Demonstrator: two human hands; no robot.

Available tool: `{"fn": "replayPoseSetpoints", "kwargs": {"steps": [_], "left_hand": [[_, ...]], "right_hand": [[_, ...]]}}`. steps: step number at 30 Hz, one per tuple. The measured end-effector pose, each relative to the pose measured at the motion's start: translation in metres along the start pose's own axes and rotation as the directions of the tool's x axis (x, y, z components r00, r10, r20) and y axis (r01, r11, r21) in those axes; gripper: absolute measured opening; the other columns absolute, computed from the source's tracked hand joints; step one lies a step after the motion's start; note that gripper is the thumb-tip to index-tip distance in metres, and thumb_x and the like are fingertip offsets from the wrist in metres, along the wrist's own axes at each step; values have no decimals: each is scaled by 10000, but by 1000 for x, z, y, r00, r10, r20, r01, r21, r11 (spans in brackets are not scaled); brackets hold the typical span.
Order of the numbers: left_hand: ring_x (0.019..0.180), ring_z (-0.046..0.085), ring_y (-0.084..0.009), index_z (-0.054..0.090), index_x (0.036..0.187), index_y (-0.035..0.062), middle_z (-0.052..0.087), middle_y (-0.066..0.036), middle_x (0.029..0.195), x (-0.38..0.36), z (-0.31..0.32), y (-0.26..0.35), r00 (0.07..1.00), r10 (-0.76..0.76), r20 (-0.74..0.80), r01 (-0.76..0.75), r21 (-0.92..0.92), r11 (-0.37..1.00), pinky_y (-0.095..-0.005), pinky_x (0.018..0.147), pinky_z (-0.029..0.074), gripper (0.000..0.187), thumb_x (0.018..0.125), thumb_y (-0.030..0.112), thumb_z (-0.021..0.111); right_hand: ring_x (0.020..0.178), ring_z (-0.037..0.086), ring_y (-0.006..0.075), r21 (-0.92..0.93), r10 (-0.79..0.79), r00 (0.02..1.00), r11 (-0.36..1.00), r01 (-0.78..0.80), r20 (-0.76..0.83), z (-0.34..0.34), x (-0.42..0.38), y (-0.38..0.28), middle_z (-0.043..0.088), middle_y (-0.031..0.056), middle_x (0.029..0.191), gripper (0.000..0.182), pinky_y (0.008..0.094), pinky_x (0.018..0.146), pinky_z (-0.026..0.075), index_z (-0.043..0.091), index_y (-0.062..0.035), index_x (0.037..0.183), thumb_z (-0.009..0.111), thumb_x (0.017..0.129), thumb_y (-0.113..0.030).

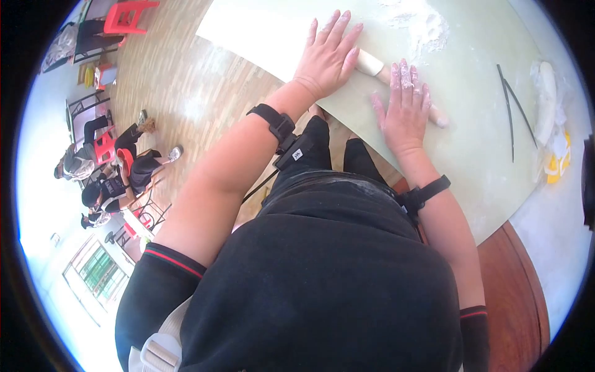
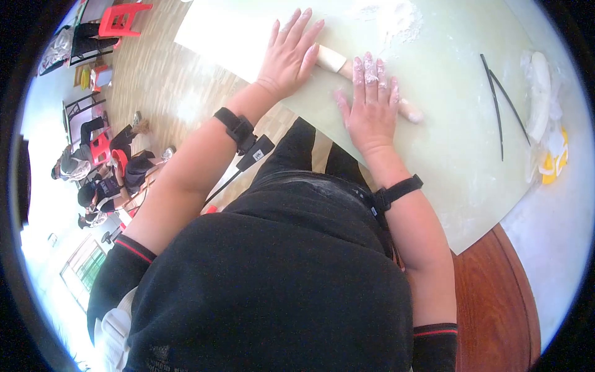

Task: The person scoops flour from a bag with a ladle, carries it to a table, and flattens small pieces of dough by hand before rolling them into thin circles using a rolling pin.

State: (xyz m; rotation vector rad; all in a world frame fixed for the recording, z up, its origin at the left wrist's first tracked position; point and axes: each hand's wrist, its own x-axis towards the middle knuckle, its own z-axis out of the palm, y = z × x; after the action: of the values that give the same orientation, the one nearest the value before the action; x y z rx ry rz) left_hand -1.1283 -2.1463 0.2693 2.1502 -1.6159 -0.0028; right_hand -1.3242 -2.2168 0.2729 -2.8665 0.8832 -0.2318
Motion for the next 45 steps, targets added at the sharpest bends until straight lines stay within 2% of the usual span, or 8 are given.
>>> {"fn": "replayPoseSetpoints", "kwargs": {"steps": [4,6,21,25,27,31,33,45], "left_hand": [[1429,245,-323,449,1409,112,348,-170,1500,-1,-1,2,1000,-2,0,2,4,1000,-562,1165,113,498,986,354,347],[1381,325,-336,483,1367,97,385,-169,1469,2,-5,5,998,36,-59,-29,120,992,-521,1139,237,446,963,280,434],[1420,262,-365,436,1404,78,350,-233,1483,73,8,-14,982,85,167,-88,9,996,-591,1140,157,507,988,357,359],[1421,260,-364,413,1409,28,343,-239,1486,72,-10,-23,996,46,72,-20,-331,943,-576,1145,169,530,974,327,363],[1265,447,-344,556,1259,69,473,-166,1364,47,-33,-11,995,37,-94,-71,-403,912,-452,1053,384,378,889,143,555],[1189,502,-335,606,1178,79,538,-123,1254,4,-27,5,986,133,-104,-161,-347,924,-403,983,458,333,845,60,619],[1098,543,-321,632,1112,69,563,-110,1168,2,-20,16,994,9,-106,-43,-326,945,-392,943,481,323,793,56,680],[1027,567,-289,617,1018,61,563,-93,1107,11,-6,9,974,120,-192,-170,-275,946,-369,891,504,297,742,69,726]], "right_hand": [[1413,285,269,34,-7,1000,999,8,-5,1,-2,1,293,92,1545,720,494,1144,220,333,-108,1481,542,904,-484],[1413,286,274,35,-20,1000,999,21,-23,1,1,4,301,95,1541,729,496,1145,222,331,-101,1481,547,899,-485],[1402,316,304,-18,-10,997,1000,9,-71,-5,34,23,388,130,1489,714,511,1150,206,358,-70,1455,518,919,-514],[1385,332,338,52,-32,996,998,36,-81,-8,35,30,425,171,1449,664,513,1131,238,402,-60,1423,571,914,-452],[1270,437,365,179,-50,989,981,74,-138,-11,30,33,500,189,1334,607,487,1065,337,458,-40,1363,659,870,-332],[1096,509,353,255,19,999,967,-10,-35,-15,26,37,551,167,1174,522,445,955,421,507,-27,1277,703,822,-193],[981,520,336,265,12,994,964,16,-106,-16,27,38,557,150,1063,432,423,887,443,537,-25,1197,696,808,-124],[957,530,311,226,-52,989,970,83,-140,-12,30,40,574,127,1029,351,411,855,447,575,-45,1142,685,828,-158]]}}
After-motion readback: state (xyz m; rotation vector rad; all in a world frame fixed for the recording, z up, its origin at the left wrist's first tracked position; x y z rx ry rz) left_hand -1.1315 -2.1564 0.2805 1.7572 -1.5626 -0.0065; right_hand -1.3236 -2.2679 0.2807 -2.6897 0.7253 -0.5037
